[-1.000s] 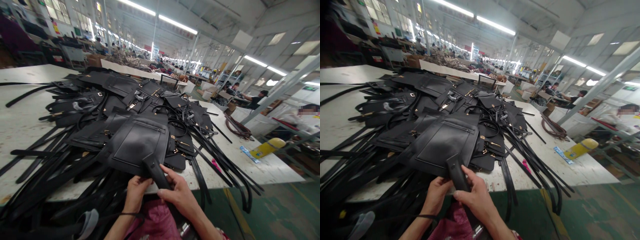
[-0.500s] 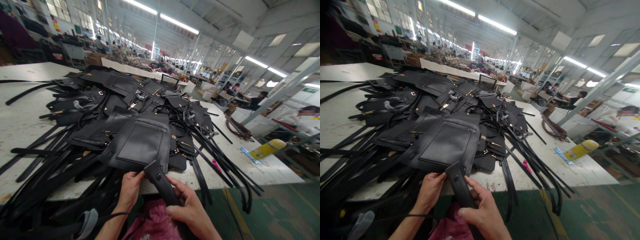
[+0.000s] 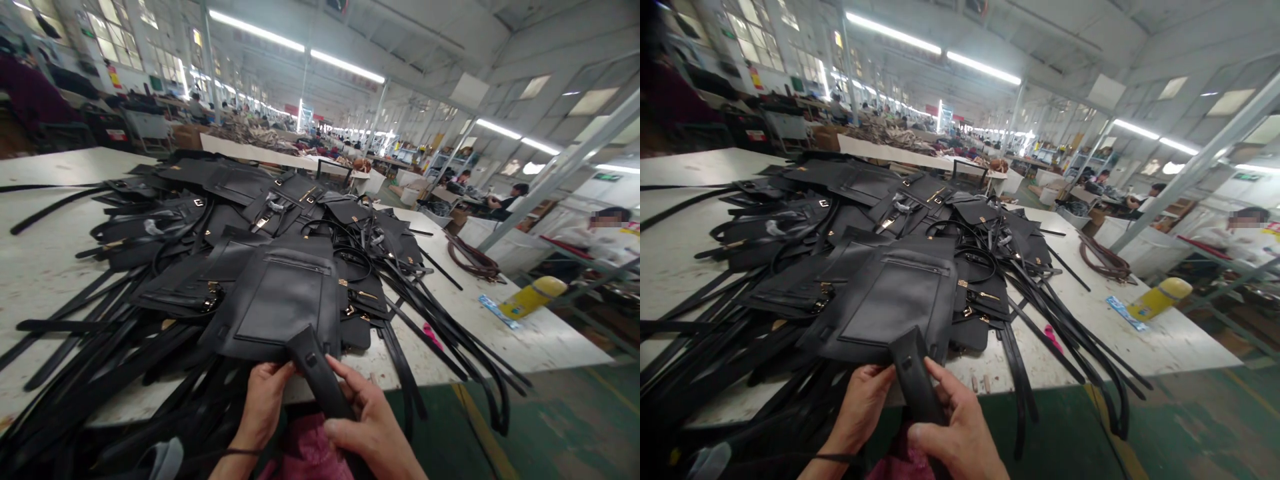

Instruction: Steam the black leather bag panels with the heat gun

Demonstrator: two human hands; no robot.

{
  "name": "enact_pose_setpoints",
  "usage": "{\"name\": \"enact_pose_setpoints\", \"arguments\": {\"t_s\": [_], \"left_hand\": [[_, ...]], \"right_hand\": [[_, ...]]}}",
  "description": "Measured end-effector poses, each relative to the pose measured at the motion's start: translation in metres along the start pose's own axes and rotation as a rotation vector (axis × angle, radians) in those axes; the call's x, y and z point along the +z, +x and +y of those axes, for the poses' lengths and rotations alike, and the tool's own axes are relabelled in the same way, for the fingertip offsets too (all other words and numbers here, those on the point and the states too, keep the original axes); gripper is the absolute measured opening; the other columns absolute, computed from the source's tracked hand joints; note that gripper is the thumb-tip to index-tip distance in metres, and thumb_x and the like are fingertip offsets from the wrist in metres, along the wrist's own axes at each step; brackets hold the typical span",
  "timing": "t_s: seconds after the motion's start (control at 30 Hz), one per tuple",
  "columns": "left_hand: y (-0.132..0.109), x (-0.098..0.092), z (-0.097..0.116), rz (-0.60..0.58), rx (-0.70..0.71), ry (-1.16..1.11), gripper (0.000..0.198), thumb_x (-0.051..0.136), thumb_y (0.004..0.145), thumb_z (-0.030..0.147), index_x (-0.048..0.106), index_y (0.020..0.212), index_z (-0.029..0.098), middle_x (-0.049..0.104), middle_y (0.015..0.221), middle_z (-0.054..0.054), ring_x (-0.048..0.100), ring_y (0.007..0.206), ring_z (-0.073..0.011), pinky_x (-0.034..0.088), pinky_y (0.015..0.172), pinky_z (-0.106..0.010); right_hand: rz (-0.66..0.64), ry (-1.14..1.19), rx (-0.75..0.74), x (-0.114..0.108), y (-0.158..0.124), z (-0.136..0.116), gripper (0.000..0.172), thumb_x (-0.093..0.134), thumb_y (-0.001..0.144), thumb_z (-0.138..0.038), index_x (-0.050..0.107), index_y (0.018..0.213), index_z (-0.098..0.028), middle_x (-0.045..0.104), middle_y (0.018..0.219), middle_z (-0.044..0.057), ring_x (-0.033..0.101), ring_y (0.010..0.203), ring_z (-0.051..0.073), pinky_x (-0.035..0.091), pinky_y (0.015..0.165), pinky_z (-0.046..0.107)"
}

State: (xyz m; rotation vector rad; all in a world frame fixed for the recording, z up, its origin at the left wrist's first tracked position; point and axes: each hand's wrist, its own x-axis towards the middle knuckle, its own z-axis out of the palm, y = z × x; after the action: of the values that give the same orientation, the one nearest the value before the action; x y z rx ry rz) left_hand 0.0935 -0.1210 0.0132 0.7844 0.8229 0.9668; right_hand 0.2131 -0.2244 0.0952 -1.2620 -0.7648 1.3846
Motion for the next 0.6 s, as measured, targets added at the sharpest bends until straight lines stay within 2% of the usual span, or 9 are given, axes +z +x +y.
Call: {"name": "enact_pose_setpoints", "arguments": {"t_s": [0.1,0.2,0.23,0.3,0.37,0.4,0.5,0.6], "left_hand": [[-0.005,0.001,0.003,0.005,-0.035,-0.02,0.019,0.074,0.06,0.027,0.07,0.07,0.012,0.069,0.068,-0.006,0.062,0.07,-0.0195,0.048,0.072,-0.031],[-0.001,0.001,0.014,0.029,-0.056,-0.125,0.017,0.072,0.063,0.026,0.068,0.071,0.011,0.069,0.072,-0.006,0.063,0.075,-0.019,0.05,0.073,-0.031],[0.004,0.001,0.019,0.082,-0.061,-0.163,0.015,0.071,0.064,0.024,0.068,0.072,0.012,0.069,0.074,-0.005,0.063,0.076,-0.0187,0.051,0.073,-0.031],[0.016,0.001,0.027,0.26,-0.053,-0.239,0.017,0.07,0.065,0.018,0.068,0.081,0.014,0.069,0.079,-0.004,0.063,0.078,-0.017,0.052,0.072,-0.03],[0.029,0.002,0.034,0.425,-0.012,-0.306,0.028,0.069,0.065,0.012,0.066,0.092,0.019,0.069,0.086,-0.002,0.063,0.083,-0.0148,0.052,0.075,-0.029],[0.035,0.002,0.036,0.471,0.016,-0.332,0.031,0.068,0.066,0.011,0.065,0.095,0.02,0.068,0.089,-0.002,0.062,0.085,-0.0141,0.052,0.078,-0.028],[0.048,0.003,0.044,0.522,0.083,-0.358,0.028,0.068,0.067,0.013,0.066,0.095,0.02,0.068,0.091,-0.001,0.062,0.088,-0.0137,0.048,0.087,-0.03],[0.048,-0.003,0.057,0.566,0.14,-0.275,0.025,0.069,0.066,0.015,0.066,0.091,0.019,0.068,0.086,-0.001,0.063,0.086,-0.0154,0.046,0.091,-0.037]], "right_hand": [[0.018,-0.021,-0.028,0.007,0.011,0.001,0.075,0.06,0.054,-0.004,0.045,0.126,-0.021,0.06,0.07,-0.004,0.045,0.049,0.006,0.033,0.045,0.017],[0.028,0.001,-0.059,0.001,0.015,0.005,0.076,0.062,0.054,-0.006,0.044,0.126,-0.02,0.061,0.07,-0.003,0.048,0.048,0.008,0.035,0.044,0.018],[0.033,0.014,-0.072,-0.003,0.014,0.007,0.076,0.063,0.054,-0.008,0.044,0.126,-0.019,0.062,0.071,-0.003,0.05,0.05,0.008,0.035,0.044,0.019],[0.045,0.051,-0.1,-0.014,0.012,0.011,0.076,0.067,0.054,-0.012,0.043,0.126,-0.018,0.064,0.072,-0.001,0.052,0.052,0.01,0.036,0.045,0.02],[0.067,0.096,-0.126,-0.025,0.009,0.015,0.079,0.07,0.055,-0.016,0.039,0.128,-0.016,0.065,0.075,0.001,0.054,0.053,0.012,0.039,0.047,0.022],[0.083,0.114,-0.134,-0.031,0.008,0.018,0.082,0.071,0.055,-0.018,0.037,0.129,-0.016,0.066,0.076,0.002,0.055,0.053,0.013,0.039,0.047,0.023],[0.154,0.126,-0.126,-0.045,0.003,0.026,0.087,0.074,0.056,-0.022,0.032,0.132,-0.016,0.066,0.072,0.002,0.055,0.049,0.012,0.039,0.044,0.022],[0.179,0.092,-0.124,-0.058,0.001,0.025,0.088,0.074,0.058,-0.027,0.028,0.133,-0.015,0.064,0.068,0.0,0.052,0.043,0.01,0.039,0.04,0.02]]}}
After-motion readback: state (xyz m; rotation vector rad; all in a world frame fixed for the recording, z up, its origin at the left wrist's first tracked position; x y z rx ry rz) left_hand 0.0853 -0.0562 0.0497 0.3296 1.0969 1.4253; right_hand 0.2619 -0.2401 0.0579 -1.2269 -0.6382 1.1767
